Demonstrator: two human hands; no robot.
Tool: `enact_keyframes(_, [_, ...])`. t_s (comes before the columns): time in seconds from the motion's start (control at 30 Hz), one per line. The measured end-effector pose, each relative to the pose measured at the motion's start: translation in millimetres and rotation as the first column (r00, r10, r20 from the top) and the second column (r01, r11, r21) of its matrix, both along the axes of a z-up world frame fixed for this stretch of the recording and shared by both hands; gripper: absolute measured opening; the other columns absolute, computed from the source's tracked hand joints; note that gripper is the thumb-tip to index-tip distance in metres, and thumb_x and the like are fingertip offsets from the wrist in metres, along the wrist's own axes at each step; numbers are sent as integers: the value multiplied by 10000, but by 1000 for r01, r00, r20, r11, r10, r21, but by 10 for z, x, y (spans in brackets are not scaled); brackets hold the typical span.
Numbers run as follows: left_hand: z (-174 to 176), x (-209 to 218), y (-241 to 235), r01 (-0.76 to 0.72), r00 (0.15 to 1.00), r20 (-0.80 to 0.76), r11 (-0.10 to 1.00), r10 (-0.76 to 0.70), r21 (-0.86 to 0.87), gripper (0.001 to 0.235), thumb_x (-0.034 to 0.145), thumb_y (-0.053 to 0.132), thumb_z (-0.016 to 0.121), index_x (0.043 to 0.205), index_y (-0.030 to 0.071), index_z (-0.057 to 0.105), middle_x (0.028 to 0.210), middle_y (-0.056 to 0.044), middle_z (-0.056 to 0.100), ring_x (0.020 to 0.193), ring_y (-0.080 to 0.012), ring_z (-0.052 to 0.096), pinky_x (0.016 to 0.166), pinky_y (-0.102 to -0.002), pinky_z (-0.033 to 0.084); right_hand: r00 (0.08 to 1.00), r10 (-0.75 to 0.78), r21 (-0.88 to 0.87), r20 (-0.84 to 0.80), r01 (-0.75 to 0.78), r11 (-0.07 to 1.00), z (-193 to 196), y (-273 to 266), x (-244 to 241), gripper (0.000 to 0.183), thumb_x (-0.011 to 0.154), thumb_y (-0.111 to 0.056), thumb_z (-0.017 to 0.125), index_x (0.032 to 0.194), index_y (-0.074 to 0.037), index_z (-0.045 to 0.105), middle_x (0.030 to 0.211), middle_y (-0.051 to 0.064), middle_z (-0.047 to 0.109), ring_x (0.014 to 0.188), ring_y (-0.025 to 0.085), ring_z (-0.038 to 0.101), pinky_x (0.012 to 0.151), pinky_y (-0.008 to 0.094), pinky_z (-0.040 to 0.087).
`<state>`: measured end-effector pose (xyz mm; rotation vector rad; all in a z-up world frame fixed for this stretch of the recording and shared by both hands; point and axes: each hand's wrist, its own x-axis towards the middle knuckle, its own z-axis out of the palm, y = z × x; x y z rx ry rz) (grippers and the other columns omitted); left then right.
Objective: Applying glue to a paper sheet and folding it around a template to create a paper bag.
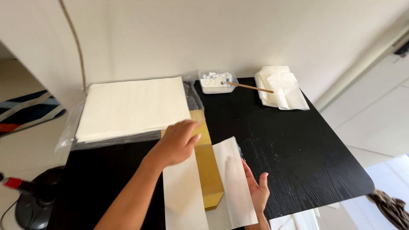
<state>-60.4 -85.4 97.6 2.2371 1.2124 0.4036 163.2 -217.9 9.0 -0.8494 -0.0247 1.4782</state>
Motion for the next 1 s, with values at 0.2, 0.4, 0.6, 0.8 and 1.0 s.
enact_keyframes(0.2, [-454, -544, -701, -127, 879, -471, 912, -79, -390, 1054, 983, 587, 616, 1637, 132, -74, 1727, -60, -197, 1602, -200, -154, 1299, -385, 5, 1000, -16, 43, 7, 15, 999, -156, 74, 61, 819, 914, -760, 346, 1449, -179, 563, 1482, 88, 601, 1257, 308, 576, 992, 443, 444])
enact_keyframes(0.4, [-546, -405, -1107, -115, 879, -477, 967, -7, -226, 1013, 980, 689, 423, 1637, 122, -100, 1714, -107, -228, 1585, -243, -190, 1273, -432, -92, 996, -39, -51, 76, 43, 998, 204, 15, -124, 830, 961, -754, 201, 1402, -182, 612, 1415, 81, 647, 1247, 305, 610, 1010, 467, 465])
enact_keyframes(0.6, [-672, -225, -1373, -183, 886, -446, 979, 125, -90, 871, 996, 654, 352, 1640, 92, 185, 1717, -221, 54, 1594, -378, 32, 1277, -542, -33, 998, -63, -9, -3, 63, 998, 261, -110, -166, 885, 909, -753, 226, 1459, -148, 563, 1351, 69, 651, 1220, 262, 653, 1112, 356, 508])
enact_keyframes(0.8, [-1023, 273, -1904, -364, 901, -222, 928, 373, 85, 628, 1067, 342, 297, 1590, -4, 304, 1656, -292, 214, 1559, -434, 118, 1236, -560, -12, 995, -96, 21, -33, 97, 995, 175, -122, -115, 831, 937, -691, 295, 1423, -88, 598, 1336, 155, 679, 1190, 319, 684, 1067, 409, 560])
enact_keyframes(1.0, [-1083, 319, -1984, -390, 904, -148, 916, 401, 96, 626, 1069, 350, 288, 1580, -11, 310, 1652, -295, 222, 1555, -431, 133, 1234, -571, -42, 996, -83, 20, -25, 84, 996, 271, -102, -187, 824, 923, -670, 314, 1440, -84, 576, 1391, 149, 669, 1251, 304, 680, 1075, 392, 568])
